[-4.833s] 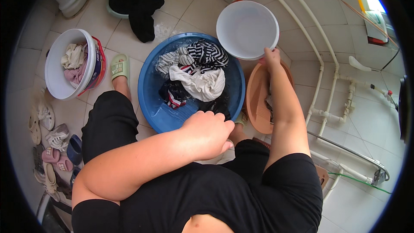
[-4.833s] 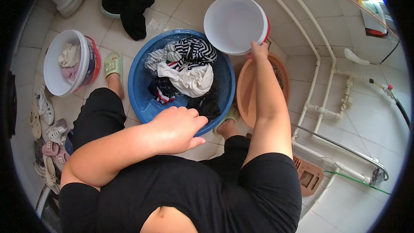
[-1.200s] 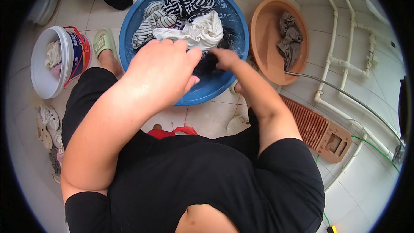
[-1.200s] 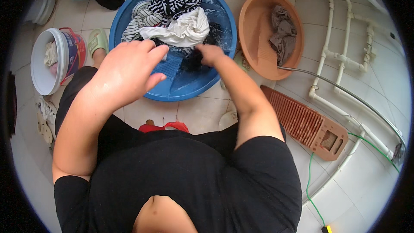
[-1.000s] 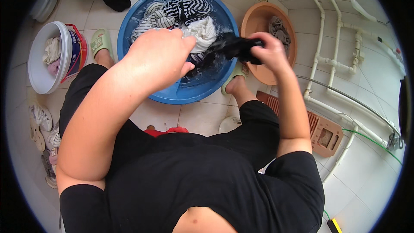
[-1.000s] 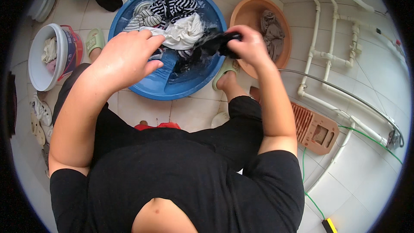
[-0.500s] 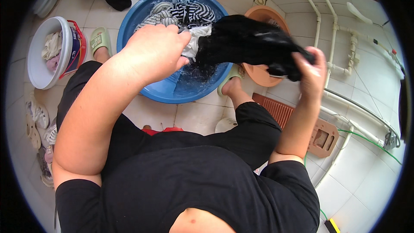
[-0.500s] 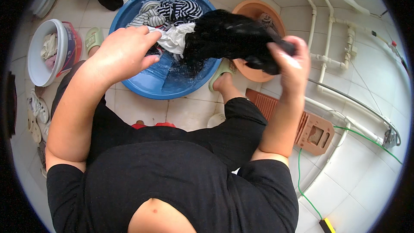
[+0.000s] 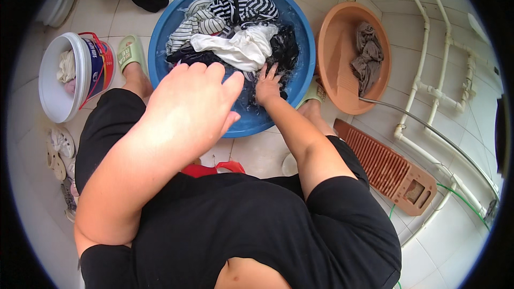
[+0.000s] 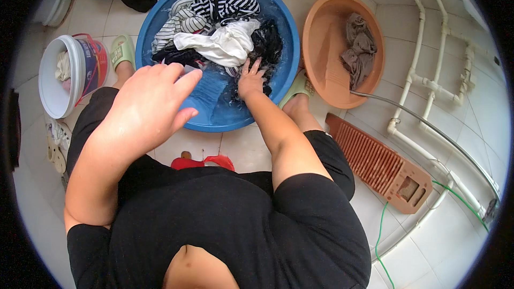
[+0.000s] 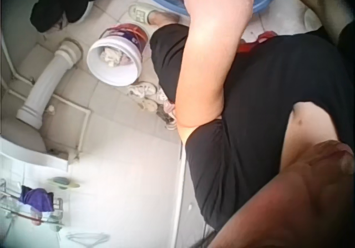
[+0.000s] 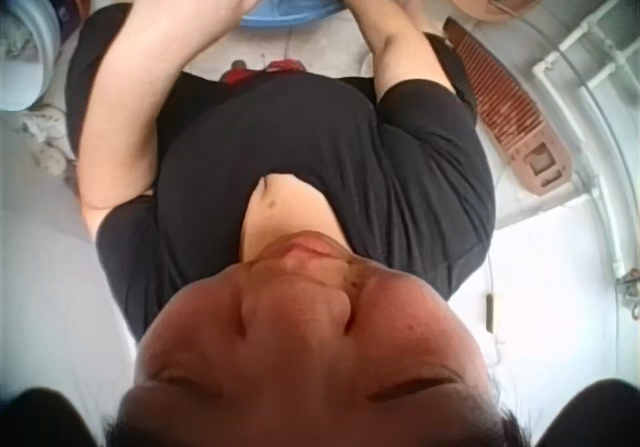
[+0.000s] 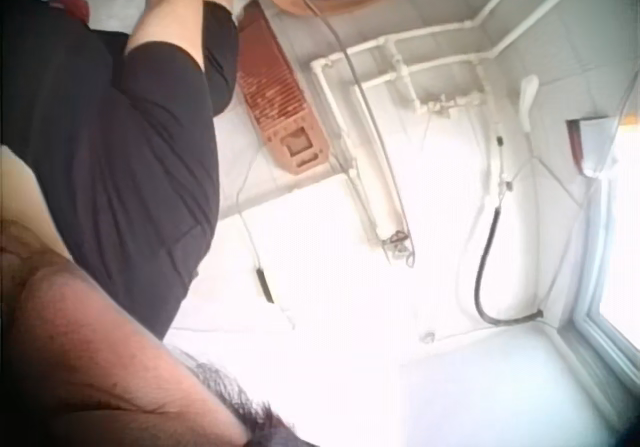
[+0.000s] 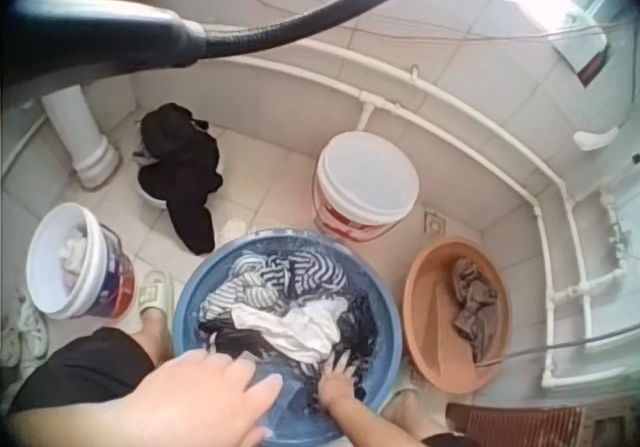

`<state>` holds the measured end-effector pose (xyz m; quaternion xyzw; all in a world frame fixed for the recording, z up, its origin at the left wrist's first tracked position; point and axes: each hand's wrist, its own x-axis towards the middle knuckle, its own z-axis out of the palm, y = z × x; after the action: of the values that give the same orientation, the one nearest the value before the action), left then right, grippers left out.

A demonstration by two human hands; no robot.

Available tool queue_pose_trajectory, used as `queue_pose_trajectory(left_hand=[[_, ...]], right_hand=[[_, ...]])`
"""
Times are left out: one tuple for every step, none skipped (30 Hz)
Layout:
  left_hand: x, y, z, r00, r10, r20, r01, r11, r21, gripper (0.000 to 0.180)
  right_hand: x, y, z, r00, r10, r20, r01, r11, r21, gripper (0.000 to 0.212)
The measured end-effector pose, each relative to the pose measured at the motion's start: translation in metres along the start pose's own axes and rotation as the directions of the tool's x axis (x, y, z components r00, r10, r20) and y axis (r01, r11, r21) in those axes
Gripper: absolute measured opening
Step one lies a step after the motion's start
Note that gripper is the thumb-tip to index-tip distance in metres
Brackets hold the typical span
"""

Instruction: The person hand-washes various garments in a blue basin filled with soapy water. They scrub, rinse, and wring out items including a white cloth, a pink garment, a dark brown item, and a striped shirt, transferring the wet clothes into a separate orange basin.

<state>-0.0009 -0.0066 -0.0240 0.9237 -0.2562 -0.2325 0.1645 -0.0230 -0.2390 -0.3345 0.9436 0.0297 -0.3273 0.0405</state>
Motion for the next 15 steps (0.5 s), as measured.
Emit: queue_pose_trajectory(left_hand=[[0.003,0.002,-0.002,0.999,0.002,0.036,-0.002,1.0,0.0,0.048],[0.004,0.002,-0.002,0.999,0.005,0.032,-0.005,1.0,0.0,0.048],[0.005,0.002,-0.001,1.0,0.009,0.029,-0.009,1.0,0.0,0.048],[0.006,0.002,0.0,1.0,0.011,0.025,-0.011,1.0,0.001,0.048],[0.007,0.002,0.0,0.999,0.0,0.036,0.0,1.0,-0.013,0.049],[0.007,0.0,0.002,0.999,-0.002,0.035,0.002,1.0,-0.005,0.048],[0.009,0.0,0.004,1.0,0.007,0.03,-0.007,1.0,0.001,0.048],[0.008,0.0,0.006,1.0,0.012,0.023,-0.012,1.0,0.006,0.048],[0.007,0.0,0.006,0.999,0.014,0.033,-0.014,1.0,0.01,0.047],[0.005,0.0,0.005,0.999,0.018,0.036,-0.019,1.0,0.013,0.046],[0.005,-0.001,0.004,0.999,0.022,0.034,-0.023,1.0,0.019,0.045],[0.005,-0.002,0.003,1.0,0.031,0.004,-0.031,0.999,0.025,0.044],[0.003,-0.006,0.005,0.999,0.026,-0.025,-0.026,0.999,0.025,0.044],[0.002,-0.007,0.004,0.998,0.028,-0.055,-0.026,0.999,0.03,0.043],[0.001,-0.007,0.0,0.999,-0.003,-0.032,0.004,0.999,0.036,0.041]], right_hand=[[0.008,0.0,0.012,1.0,0.029,-0.008,-0.029,0.999,0.021,0.087],[0.023,0.008,0.021,1.0,0.001,-0.012,0.0,0.994,0.111,0.078],[0.039,0.017,0.027,0.995,-0.024,0.093,0.023,1.0,0.014,0.067],[0.045,0.018,0.02,0.979,-0.043,0.199,0.059,0.995,-0.08,0.057],[0.022,0.006,-0.031,0.977,-0.045,0.21,0.091,0.973,-0.214,0.052],[0.061,0.031,0.007,0.965,-0.103,0.24,0.101,0.995,0.019,0.052],[0.067,0.042,-0.004,0.93,-0.158,0.331,0.175,0.984,-0.022,0.052],[0.069,0.049,-0.018,0.883,-0.209,0.421,0.256,0.965,-0.059,0.052],[0.072,0.061,-0.027,0.918,-0.259,0.3,0.258,0.965,0.045,0.052],[0.078,0.071,-0.037,0.943,-0.29,0.166,0.268,0.953,0.141,0.052],[0.088,0.073,-0.045,0.912,-0.371,0.173,0.373,0.927,0.018,0.051],[0.084,0.077,-0.046,0.946,-0.315,0.082,0.309,0.948,0.078,0.049],[0.066,0.067,-0.053,0.965,-0.263,-0.001,0.26,0.955,0.14,0.048],[0.048,0.06,-0.059,0.976,-0.198,-0.086,0.212,0.955,0.207,0.047],[0.03,0.057,-0.061,0.977,-0.18,-0.11,0.208,0.914,0.348,0.043]])
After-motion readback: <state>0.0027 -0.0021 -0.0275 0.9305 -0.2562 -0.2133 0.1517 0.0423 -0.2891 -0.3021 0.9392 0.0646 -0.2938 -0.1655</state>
